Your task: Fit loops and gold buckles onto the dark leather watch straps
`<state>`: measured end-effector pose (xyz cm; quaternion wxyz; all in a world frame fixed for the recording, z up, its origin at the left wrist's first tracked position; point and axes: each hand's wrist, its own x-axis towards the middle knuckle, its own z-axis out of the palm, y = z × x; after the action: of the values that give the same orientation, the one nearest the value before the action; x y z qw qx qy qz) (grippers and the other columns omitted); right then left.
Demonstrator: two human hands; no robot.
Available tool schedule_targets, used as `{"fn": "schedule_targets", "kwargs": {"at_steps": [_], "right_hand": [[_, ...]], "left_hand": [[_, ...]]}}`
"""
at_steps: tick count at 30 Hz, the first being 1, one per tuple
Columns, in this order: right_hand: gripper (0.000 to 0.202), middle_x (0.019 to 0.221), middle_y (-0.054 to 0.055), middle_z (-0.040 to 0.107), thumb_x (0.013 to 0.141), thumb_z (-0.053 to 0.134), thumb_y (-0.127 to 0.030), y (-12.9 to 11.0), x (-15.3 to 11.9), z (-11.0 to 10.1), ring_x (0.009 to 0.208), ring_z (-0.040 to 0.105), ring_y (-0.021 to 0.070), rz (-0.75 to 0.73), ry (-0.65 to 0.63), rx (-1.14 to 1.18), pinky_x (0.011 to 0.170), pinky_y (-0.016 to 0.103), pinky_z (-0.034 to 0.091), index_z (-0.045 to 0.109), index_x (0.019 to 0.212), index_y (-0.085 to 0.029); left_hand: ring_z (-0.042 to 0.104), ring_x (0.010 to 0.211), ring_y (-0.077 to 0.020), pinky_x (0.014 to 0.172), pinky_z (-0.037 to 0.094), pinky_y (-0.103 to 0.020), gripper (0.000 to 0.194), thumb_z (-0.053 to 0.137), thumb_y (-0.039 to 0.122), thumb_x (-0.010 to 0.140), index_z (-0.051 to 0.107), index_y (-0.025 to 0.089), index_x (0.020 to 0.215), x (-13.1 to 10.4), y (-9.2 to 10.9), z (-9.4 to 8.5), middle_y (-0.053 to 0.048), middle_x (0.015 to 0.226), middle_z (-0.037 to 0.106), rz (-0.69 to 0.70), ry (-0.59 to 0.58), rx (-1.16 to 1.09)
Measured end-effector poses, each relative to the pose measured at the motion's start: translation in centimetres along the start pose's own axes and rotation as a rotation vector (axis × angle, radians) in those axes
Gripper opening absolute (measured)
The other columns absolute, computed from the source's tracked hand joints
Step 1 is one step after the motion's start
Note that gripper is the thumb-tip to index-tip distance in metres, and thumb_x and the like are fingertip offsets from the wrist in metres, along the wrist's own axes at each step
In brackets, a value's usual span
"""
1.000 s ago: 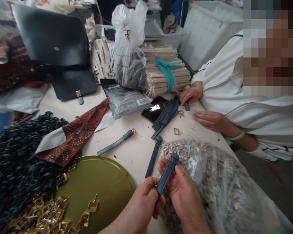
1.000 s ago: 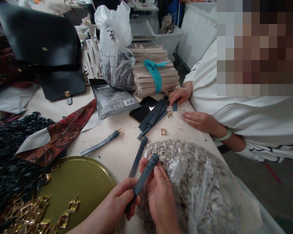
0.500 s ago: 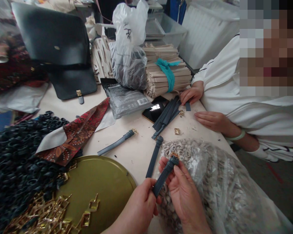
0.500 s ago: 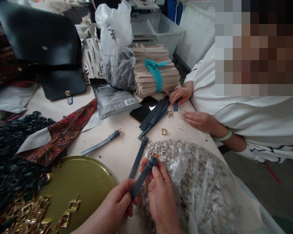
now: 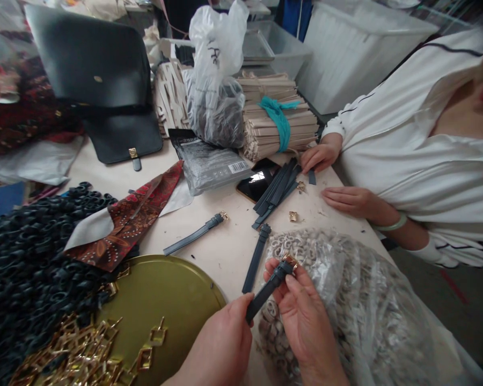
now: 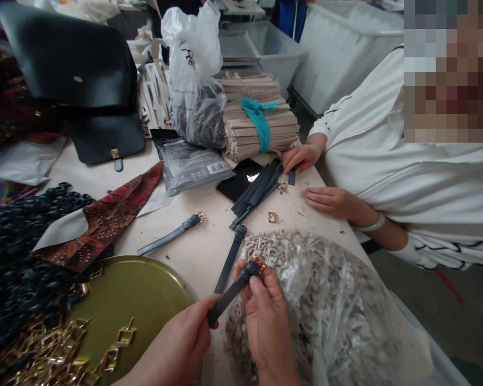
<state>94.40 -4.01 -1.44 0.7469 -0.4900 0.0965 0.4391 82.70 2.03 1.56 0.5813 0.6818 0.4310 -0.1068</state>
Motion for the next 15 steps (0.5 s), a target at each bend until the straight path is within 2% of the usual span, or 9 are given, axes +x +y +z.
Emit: {"fn": "schedule_targets", "kwargs": {"at_steps": [4,6,8,12,15], "right_hand": [[0.019,0.092,0.003,0.069,0.071,0.063,-0.022,0.1,-0.1,0.1,0.092,0.062,0.0168,-0.006,0.017,-0.033,0.095,0.041,0.039,0.060,0.090,-0.021],[0.018,0.091,0.003,0.069,0.071,0.063,-0.022,0.2,-0.1,0.1,0.091,0.062,0.0163,-0.008,0.022,-0.047,0.093,0.039,0.040,0.060,0.089,-0.021],[0.018,0.091,0.002,0.069,0.071,0.064,-0.023,0.2,-0.1,0.1,0.090,0.062,0.0156,-0.003,0.022,-0.050,0.092,0.036,0.042,0.061,0.089,-0.021],[0.019,0.089,0.004,0.069,0.070,0.064,-0.025,0.2,0.0,0.1,0.088,0.063,0.0163,-0.010,0.019,-0.033,0.090,0.037,0.044,0.062,0.088,-0.019],[0.016,0.086,0.005,0.070,0.070,0.065,-0.029,0.2,0.2,-0.1,0.087,0.063,0.0181,-0.033,0.048,-0.016,0.091,0.041,0.043,0.063,0.081,-0.018]], "left_hand": [[0.054,0.055,-0.0114,0.052,0.040,-0.022,0.029,0.032,0.017,0.077,0.055,0.016,0.094,0.0,-0.4,0.4,-0.001,0.071,0.057,-0.098,-0.130,-0.389],[0.051,0.052,-0.0090,0.048,0.037,-0.019,0.027,0.035,0.017,0.075,0.052,0.014,0.095,0.1,-0.4,0.4,0.000,0.069,0.055,-0.180,-0.185,-0.579],[0.051,0.051,-0.0078,0.046,0.035,-0.017,0.024,0.039,0.019,0.074,0.052,0.013,0.094,0.2,-0.4,0.4,0.001,0.068,0.054,-0.229,-0.205,-0.676],[0.048,0.048,-0.0063,0.044,0.034,-0.017,0.017,0.042,0.021,0.074,0.053,0.013,0.084,0.3,-0.7,0.2,0.000,0.069,0.055,-0.250,-0.188,-0.665],[0.050,0.052,-0.0083,0.048,0.038,-0.019,0.021,0.039,0.021,0.077,0.056,0.014,0.086,0.1,-1.2,0.0,-0.001,0.070,0.056,-0.130,-0.112,-0.455]]}}
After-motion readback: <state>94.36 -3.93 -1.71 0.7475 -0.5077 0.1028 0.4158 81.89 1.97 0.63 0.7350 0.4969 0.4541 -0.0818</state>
